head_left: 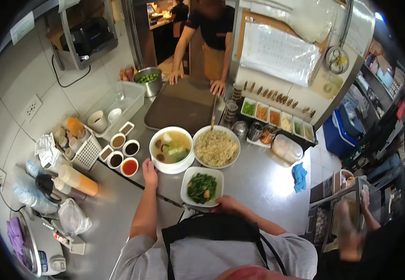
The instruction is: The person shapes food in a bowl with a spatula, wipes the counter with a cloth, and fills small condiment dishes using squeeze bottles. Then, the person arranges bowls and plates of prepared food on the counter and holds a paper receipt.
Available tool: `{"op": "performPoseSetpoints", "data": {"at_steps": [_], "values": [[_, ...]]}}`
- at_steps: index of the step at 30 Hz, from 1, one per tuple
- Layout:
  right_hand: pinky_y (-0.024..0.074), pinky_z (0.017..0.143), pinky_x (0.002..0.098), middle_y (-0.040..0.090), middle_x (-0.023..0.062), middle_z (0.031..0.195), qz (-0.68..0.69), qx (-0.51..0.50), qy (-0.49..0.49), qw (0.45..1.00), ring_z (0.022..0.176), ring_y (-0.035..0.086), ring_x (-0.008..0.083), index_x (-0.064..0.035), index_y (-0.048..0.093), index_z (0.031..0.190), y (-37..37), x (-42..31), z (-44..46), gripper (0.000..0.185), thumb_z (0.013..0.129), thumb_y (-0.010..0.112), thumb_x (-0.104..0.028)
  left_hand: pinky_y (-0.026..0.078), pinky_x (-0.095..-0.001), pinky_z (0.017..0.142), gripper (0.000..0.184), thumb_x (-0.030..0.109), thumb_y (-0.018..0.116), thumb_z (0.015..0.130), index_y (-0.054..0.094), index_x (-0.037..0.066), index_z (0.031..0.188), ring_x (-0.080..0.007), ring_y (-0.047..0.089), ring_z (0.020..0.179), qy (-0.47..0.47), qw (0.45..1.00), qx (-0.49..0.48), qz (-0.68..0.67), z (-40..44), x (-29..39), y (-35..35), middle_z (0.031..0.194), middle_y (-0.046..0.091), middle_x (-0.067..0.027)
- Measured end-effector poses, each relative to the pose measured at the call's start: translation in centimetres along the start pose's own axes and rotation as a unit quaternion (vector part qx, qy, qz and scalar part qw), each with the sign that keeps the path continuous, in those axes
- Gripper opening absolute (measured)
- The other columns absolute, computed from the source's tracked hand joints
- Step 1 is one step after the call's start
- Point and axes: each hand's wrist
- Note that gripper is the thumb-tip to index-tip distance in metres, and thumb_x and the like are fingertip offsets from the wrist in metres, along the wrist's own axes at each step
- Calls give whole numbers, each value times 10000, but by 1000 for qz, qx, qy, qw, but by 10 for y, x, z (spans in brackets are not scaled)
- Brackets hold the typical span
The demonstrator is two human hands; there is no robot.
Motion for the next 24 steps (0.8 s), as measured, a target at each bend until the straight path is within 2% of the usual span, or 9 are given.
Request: {"op": "performPoseSetpoints", "data": {"at_steps": [2,3,5,6,9,10,13,17,24], "values": [[457,703,382,590,179,831,-37,-11,-45,998,772,578,297,0,556,877,2,-9,12,314,748,601,-283,426,-235,667,330,223,414,869,389,42,1144,-115,476,835,-4,1000,2,-9,0,1,2,996,474,-49],[469,684,381,591,178,833,194,-11,47,980,755,583,289,2,541,907,9,-14,17,342,760,585,-303,426,-233,666,324,222,413,870,395,42,1138,-110,474,834,4,1000,3,-3,1,0,0,990,478,-51],[493,644,378,594,176,837,605,-3,227,763,719,594,273,7,513,968,21,-15,27,399,784,553,-344,425,-229,664,312,220,412,871,407,41,1125,-100,469,833,10,1000,3,7,4,-6,-2,979,486,-56],[512,580,367,597,183,826,592,-29,198,781,643,603,248,26,455,1044,29,-2,35,501,812,496,-416,421,-237,693,305,221,413,871,421,36,1113,-107,469,847,8,1000,-8,8,1,0,0,981,492,-59],[499,529,306,618,130,716,352,-119,206,905,574,603,208,-9,554,891,-1,8,34,534,822,403,-516,357,-272,841,302,227,408,879,456,16,1091,-159,461,931,86,995,-17,36,8,-12,-4,1008,504,-76],[478,500,284,616,100,676,287,-92,200,932,558,591,180,-48,588,817,-14,1,30,528,815,391,-538,385,-255,790,301,229,403,883,459,16,1088,-136,473,886,103,989,-6,107,5,-10,-7,991,504,-69],[445,483,268,606,80,706,252,35,194,948,543,548,129,-72,608,845,-64,-13,27,301,820,484,-346,428,-262,730,317,236,410,877,410,39,1126,-114,494,820,14,1000,-8,-15,-4,2,-2,942,502,-40],[421,539,262,579,71,662,143,262,-35,954,560,520,137,-14,607,863,-100,-17,58,222,786,539,-211,424,-249,720,312,238,407,877,409,52,1127,-106,490,798,6,1000,-1,-6,1,8,5,920,497,-30],[452,660,398,588,131,690,-220,336,-109,909,712,567,281,-49,616,732,-102,-27,161,205,735,496,-215,409,-253,724,310,247,419,873,437,62,1121,-104,456,840,58,993,-10,100,2,-1,-8,940,483,-23]]}}
Point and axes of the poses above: each hand's wrist, its own z-axis towards the middle knuckle, its own y-axis out of the palm, x = y × z
